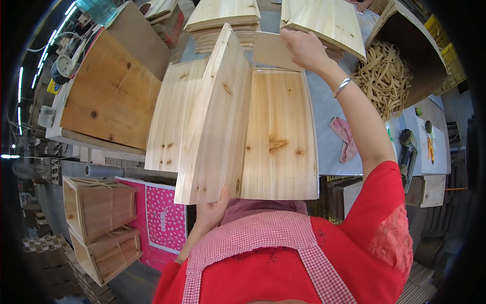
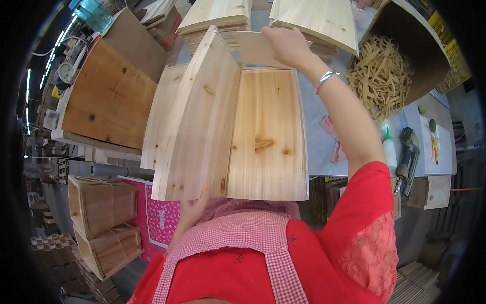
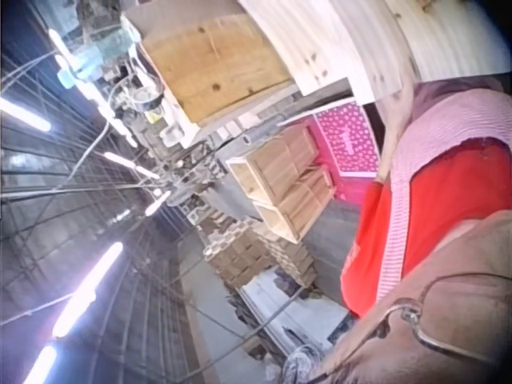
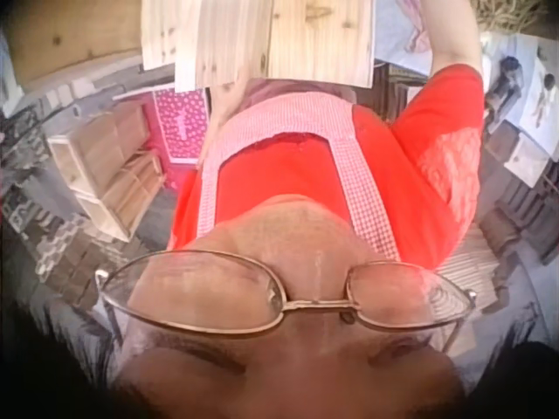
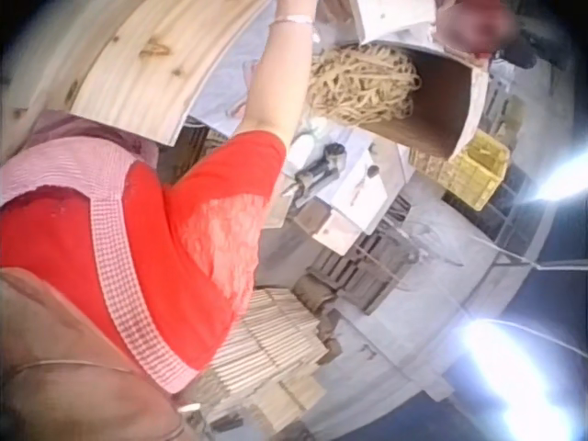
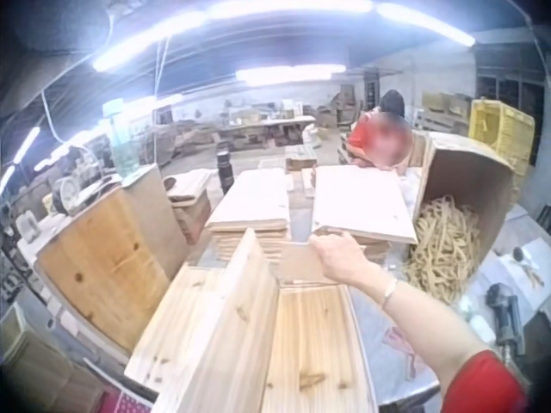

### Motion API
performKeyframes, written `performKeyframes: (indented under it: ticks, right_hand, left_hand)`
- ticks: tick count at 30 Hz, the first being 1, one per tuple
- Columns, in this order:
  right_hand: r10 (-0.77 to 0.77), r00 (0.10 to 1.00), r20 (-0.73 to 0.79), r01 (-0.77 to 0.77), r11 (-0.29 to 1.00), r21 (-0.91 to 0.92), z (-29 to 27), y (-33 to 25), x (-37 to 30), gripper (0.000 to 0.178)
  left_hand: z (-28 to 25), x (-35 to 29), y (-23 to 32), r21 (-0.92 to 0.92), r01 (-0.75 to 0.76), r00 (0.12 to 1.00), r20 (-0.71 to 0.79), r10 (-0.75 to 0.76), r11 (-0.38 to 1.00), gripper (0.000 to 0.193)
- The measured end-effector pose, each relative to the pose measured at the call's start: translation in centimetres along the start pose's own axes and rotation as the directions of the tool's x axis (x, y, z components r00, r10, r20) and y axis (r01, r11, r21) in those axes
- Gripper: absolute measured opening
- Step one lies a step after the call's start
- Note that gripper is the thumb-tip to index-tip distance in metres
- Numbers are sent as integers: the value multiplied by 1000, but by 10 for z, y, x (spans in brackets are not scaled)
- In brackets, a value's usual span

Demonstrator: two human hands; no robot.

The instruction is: Assembling wooden storage boxes by applying glue to wooden panels, joining them together, and securing the structure with rubber bands.

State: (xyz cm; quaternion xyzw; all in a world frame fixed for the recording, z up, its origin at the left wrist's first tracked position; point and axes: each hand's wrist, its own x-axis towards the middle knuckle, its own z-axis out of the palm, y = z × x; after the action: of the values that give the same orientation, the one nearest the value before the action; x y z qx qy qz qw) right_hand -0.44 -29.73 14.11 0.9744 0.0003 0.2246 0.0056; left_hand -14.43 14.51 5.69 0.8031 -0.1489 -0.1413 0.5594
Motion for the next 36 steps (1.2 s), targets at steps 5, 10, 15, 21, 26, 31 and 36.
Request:
performKeyframes:
  ticks: [5, 10, 15, 21, 26, 31, 36]
  right_hand:
    - [1, 996, 87, 3, 999, -48, 10, -8, 4, 19]
    - [-37, 997, 74, 40, 999, -37, 17, -6, 11, 27]
    - [80, 970, 229, -84, 996, 9, 14, -9, 31, 21]
    - [99, 985, 139, -99, 995, -2, 25, 0, 44, 25]
    - [84, 991, 106, -86, 996, 11, 28, 1, 40, 26]
    - [49, 998, 28, -51, 998, 47, 27, -4, 35, 26]
    - [61, 989, 132, -62, 998, 4, 23, -2, 44, 20]
  left_hand:
    - [0, -3, 4, -57, 26, 999, -17, -27, 998, 26]
    - [0, -5, 11, -68, 54, 998, -8, -55, 996, 27]
    - [-3, -6, 5, 4, 36, 999, 25, -36, 999, 27]
    - [-4, -6, 1, 126, -75, 997, 44, 70, 989, 25]
    - [-1, -4, 34, 239, -186, 980, 118, 162, 953, 24]
    - [-3, -4, 50, 306, -123, 984, 158, 77, 944, 26]
    - [-4, -7, 39, 366, -131, 963, 269, 29, 921, 39]
